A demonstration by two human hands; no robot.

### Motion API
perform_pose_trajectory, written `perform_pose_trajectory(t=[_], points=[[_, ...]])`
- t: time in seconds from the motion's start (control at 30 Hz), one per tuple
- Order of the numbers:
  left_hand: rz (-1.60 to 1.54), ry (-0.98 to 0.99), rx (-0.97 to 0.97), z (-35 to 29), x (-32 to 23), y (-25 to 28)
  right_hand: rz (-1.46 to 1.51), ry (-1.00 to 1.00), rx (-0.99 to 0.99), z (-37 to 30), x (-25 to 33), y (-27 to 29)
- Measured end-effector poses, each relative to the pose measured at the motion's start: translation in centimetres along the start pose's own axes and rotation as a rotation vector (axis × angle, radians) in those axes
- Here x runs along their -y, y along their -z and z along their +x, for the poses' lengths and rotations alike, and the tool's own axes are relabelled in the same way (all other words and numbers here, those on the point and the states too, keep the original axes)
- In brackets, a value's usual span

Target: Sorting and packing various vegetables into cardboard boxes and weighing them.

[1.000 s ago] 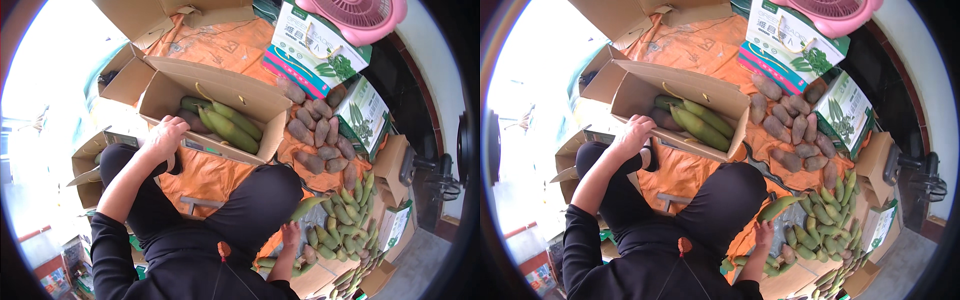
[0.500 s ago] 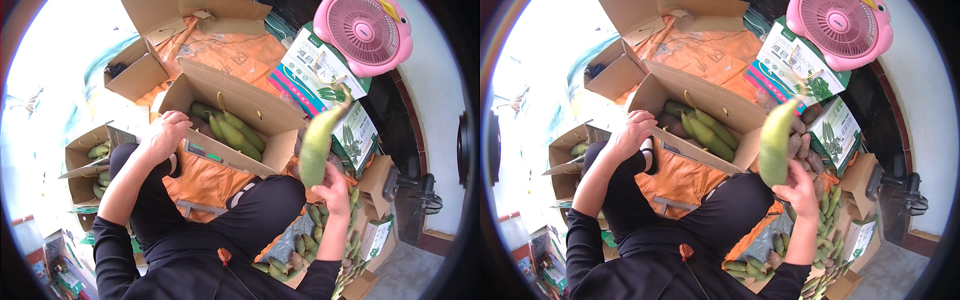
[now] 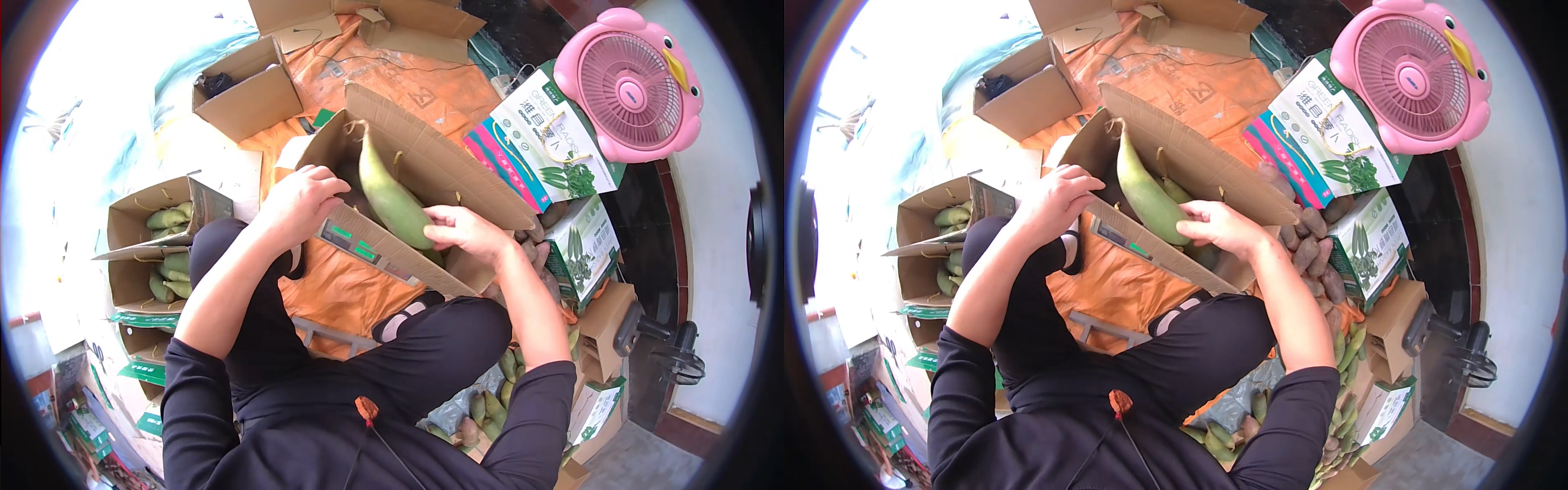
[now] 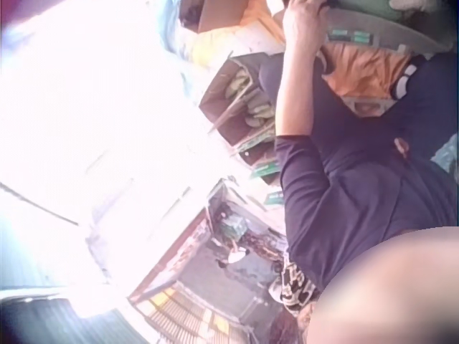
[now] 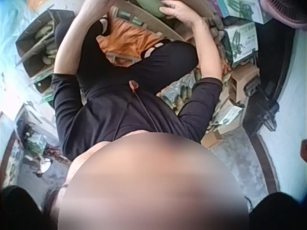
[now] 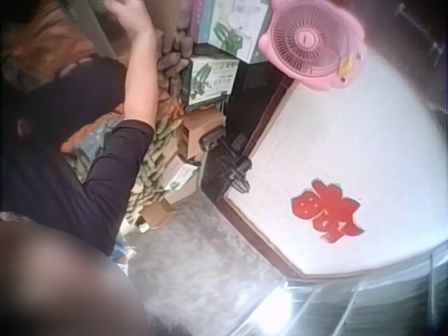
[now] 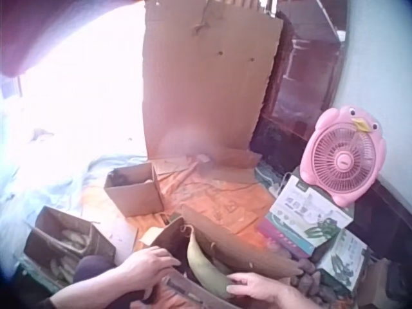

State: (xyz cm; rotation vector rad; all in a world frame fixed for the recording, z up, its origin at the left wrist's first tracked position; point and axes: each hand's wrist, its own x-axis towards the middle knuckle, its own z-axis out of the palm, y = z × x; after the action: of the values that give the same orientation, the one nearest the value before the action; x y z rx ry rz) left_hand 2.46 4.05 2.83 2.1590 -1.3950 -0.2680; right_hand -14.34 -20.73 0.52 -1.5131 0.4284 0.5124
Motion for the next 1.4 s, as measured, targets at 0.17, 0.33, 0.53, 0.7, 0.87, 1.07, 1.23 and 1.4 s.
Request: perform_pose_trajectory(t=[0.17,0.33,0.53,0.7,0.87,1.07,1.23,1.4], points=[[0.047,-0.009,0.033,0.1,0.2,0.2,-0.371,0.068,-0.217,2.3,-1.9,0.1],[0.025,0.001,0.019,0.2,0.4,0.4,-0.44,0.069,-0.403,-0.5,-1.6,1.0],[0.009,0.037,0.019,0.1,0.0,0.2,-0.527,0.038,-0.658,-4.9,-0.3,0.3],[-0.005,0.045,0.001,0.1,-0.2,0.3,-0.292,0.352,-0.758,-8.2,-2.1,0.0],[-0.001,-0.013,-0.016,0.1,0.6,0.1,-0.047,0.408,-0.954,-11.9,-5.3,0.5],[-0.004,0.018,-0.009,0.6,0.7,-0.6,0.093,0.305,-1.17,-14.7,-12.5,0.1],[0.048,0.023,0.003,0.6,0.6,-1.0,0.221,0.2,-1.159,-15.2,-24.4,-1.1],[0.068,0.013,-0.005,0.6,0.5,-1.0,0.234,0.181,-1.044,-12.3,-29.9,-4.9]])
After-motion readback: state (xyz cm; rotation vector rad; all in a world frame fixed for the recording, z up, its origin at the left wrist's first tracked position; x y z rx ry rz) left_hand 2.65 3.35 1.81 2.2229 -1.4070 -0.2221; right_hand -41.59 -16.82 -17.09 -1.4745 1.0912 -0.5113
